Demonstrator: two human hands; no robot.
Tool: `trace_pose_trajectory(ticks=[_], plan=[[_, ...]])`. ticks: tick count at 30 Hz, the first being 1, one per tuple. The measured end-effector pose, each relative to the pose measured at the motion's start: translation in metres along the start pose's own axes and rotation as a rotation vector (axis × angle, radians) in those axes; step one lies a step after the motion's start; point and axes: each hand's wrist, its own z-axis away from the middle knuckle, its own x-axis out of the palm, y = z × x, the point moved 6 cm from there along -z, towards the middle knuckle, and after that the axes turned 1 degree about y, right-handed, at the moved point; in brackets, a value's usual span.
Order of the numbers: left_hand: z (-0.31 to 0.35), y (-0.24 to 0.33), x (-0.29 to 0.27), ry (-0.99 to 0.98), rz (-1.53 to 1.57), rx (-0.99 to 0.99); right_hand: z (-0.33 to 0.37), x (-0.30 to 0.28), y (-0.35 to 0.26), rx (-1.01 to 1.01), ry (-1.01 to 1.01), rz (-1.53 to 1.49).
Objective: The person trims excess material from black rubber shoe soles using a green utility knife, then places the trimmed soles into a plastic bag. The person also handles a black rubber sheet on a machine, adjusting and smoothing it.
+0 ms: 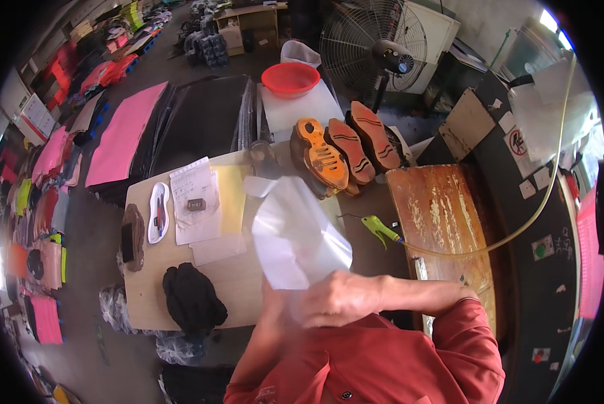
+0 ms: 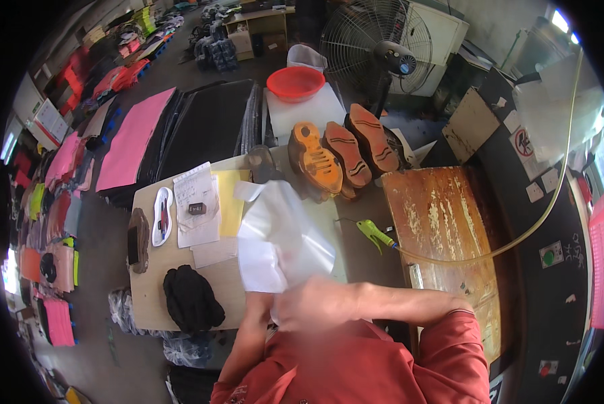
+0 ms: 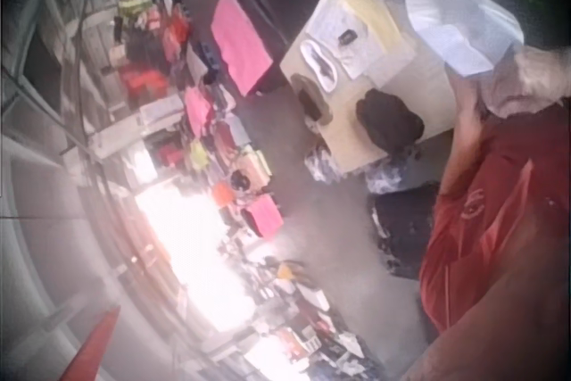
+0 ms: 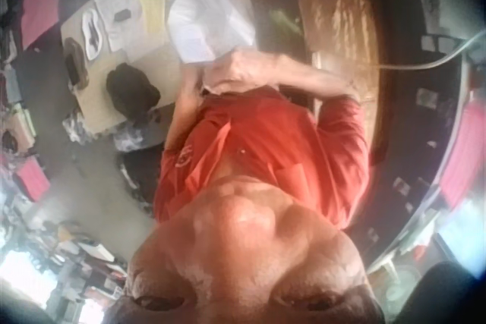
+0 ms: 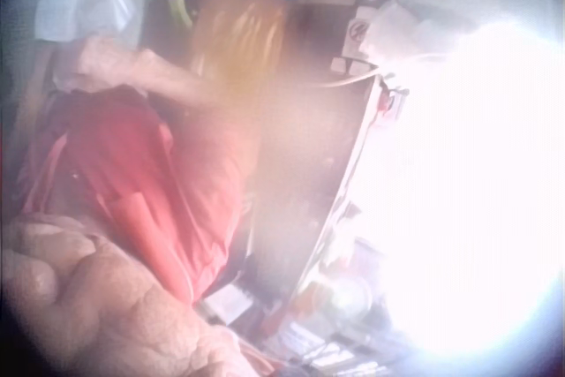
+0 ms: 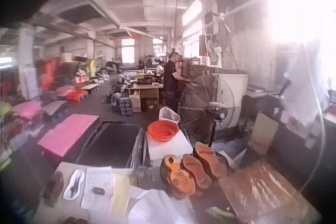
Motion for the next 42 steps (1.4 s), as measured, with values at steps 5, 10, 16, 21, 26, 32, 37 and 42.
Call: trace_pose_trajectory(ticks=[5, 10, 16, 21, 26, 32, 37, 42], plan=[[0.034, -0.01, -0.031, -0.134, -0.169, 0.344, 0.019, -0.041, 0.083, 0.477, 0.644, 0.016], [0.066, -0.021, -0.06, -0.146, 0.164, 0.167, 0.019, 0.044, 0.157, 1.001, 0.569, -0.479], [0.082, -0.007, -0.101, -0.119, 0.202, 0.147, 0.015, 0.137, 0.142, 0.814, 0.61, -1.456], [0.086, 0.001, -0.121, -0.118, 0.209, 0.17, 0.01, 0.143, 0.112, 0.532, 0.971, -1.804], [0.088, 0.012, -0.154, -0.075, 0.195, 0.199, 0.007, 0.124, 0.083, 0.552, 1.067, -1.564], [0.092, 0.004, -0.171, -0.221, -0.162, 0.614, 0.04, 0.116, 0.066, 0.917, 0.988, -0.795], [0.094, -0.006, -0.152, -0.261, -0.533, 0.707, 0.037, 0.111, 0.072, 0.825, 1.092, -0.975], [0.072, -0.003, -0.131, -0.435, 0.119, 0.163, 0.012, 0.107, 0.107, 0.819, 0.887, -0.859]])
